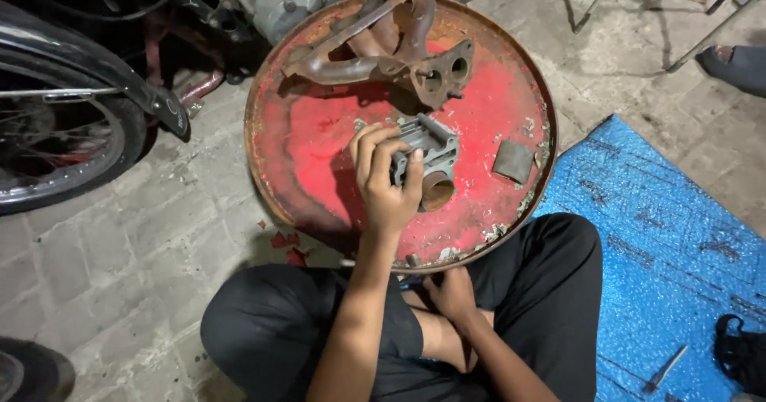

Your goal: The person sits on the floor and uses a small metal file to scrape and clean the surface of a metallic engine cylinder head. The person holds the part with the left hand and files it with the right hand, rotating the part to work on different sides.

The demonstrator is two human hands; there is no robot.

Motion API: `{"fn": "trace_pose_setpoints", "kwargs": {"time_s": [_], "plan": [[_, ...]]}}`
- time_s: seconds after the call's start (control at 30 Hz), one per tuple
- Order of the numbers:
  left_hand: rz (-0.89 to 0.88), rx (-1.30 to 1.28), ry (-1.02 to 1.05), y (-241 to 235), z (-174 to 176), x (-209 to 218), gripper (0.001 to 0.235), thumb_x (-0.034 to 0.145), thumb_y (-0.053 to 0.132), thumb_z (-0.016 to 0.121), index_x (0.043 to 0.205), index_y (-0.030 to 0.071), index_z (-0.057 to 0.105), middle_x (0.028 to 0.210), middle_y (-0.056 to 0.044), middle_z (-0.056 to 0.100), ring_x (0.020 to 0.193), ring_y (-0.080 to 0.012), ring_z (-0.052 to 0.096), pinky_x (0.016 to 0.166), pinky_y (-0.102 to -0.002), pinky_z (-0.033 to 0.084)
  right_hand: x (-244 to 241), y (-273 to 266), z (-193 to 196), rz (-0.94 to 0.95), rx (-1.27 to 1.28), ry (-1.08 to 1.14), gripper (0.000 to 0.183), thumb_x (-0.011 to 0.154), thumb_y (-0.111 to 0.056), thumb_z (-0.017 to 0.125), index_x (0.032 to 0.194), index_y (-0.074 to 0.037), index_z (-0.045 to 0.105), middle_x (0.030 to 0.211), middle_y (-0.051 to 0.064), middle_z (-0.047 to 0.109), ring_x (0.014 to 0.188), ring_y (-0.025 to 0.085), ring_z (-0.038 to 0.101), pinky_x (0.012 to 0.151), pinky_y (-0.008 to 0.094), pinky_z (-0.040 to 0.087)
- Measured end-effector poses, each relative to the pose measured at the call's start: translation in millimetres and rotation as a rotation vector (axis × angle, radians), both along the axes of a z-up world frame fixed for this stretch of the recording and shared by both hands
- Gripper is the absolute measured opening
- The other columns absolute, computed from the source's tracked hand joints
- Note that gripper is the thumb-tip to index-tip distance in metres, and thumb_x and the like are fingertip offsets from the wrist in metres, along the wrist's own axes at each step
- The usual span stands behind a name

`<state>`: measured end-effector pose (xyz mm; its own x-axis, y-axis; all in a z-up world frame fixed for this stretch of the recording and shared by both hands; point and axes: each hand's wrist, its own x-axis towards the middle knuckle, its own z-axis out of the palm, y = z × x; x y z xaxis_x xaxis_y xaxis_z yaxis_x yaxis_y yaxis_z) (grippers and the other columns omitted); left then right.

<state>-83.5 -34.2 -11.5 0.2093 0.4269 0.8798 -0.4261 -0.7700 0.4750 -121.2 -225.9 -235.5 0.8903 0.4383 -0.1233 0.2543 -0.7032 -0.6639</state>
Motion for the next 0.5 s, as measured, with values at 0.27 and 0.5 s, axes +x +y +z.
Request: {"fn": "trace_pose_setpoints", "kwargs": {"time_s": [0.27, 0.5], "plan": [[-0.074, -0.055, 0.175, 4.8, 2.6, -16.1, 0.01, 0.088, 0.009, 0.065, 0.093, 0.003, 0.058, 0.114, -0.013, 0.064, 0.118, -0.0368, 0.057, 0.107, -0.051, 0.047, -45.7, -53.1, 69.7, 0.022, 0.253, -0.129, 0.022, 0.072, -0.018, 0.078, 0.083, -0.008, 0.062, 0.07, 0.006, 0.068, 0.056, 0.023, 0.061, 0.058, 0.033, 0.053], [-0.115, -0.089, 0.244, 12.7, 9.2, -18.0, 0.011, 0.085, 0.008, 0.066, 0.09, 0.004, 0.057, 0.112, -0.012, 0.065, 0.118, -0.0346, 0.06, 0.106, -0.047, 0.049, 27.7, -79.6, 109.9, -0.532, 0.899, 0.044, 0.01, 0.092, 0.002, 0.059, 0.102, 0.001, 0.059, 0.086, 0.011, 0.066, 0.077, 0.017, 0.061, 0.078, 0.031, 0.054]]}}
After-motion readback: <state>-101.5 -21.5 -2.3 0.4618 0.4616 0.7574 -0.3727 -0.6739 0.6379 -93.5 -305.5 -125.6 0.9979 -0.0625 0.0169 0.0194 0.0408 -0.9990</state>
